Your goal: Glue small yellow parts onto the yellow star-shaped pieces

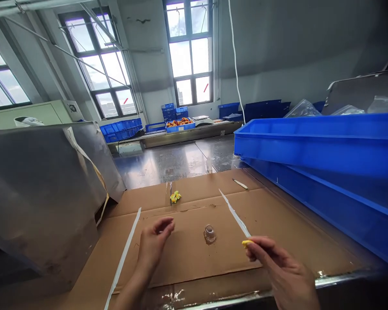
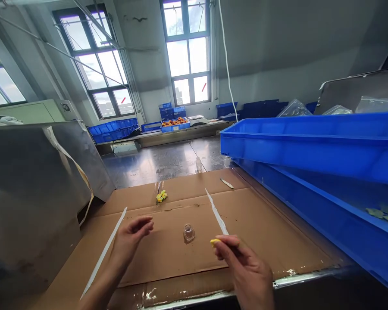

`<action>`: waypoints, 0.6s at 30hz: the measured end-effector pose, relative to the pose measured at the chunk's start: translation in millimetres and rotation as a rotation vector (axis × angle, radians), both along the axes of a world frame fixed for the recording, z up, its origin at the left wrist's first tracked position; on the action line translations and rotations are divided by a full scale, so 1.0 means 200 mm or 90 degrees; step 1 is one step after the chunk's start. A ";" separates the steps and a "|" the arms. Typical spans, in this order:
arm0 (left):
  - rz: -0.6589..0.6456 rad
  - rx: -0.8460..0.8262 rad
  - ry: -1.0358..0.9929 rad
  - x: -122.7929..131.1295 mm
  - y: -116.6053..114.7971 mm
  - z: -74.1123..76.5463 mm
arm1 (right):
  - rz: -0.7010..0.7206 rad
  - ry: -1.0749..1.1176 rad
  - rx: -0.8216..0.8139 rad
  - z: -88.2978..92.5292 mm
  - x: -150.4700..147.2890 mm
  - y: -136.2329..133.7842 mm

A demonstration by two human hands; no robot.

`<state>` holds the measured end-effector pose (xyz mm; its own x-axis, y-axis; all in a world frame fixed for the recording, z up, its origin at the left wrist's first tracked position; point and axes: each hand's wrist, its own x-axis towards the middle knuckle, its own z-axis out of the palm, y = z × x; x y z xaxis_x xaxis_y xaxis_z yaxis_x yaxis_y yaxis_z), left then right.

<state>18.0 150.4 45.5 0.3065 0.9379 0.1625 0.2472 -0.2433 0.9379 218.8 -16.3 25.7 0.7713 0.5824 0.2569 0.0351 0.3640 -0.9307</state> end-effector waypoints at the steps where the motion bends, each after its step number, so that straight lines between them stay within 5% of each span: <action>1: 0.003 0.018 0.046 0.02 0.12 0.02 | -0.028 -0.032 -0.005 -0.01 0.06 0.03; 4: 0.020 0.064 0.191 0.12 0.42 0.06 | -0.043 -0.086 -0.023 -0.05 0.18 0.10; 8: 0.051 0.092 0.352 0.27 0.65 0.08 | -0.023 -0.101 -0.036 -0.14 0.22 0.14; 18: 0.043 0.062 0.492 0.50 0.81 0.05 | -0.065 -0.134 0.067 -0.21 0.24 0.20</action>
<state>117.7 313.3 55.3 0.3097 0.9508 0.0085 0.8390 -0.2775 0.4681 265.9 23.7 -16.8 0.7477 0.4659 0.4732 0.2655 0.4434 -0.8561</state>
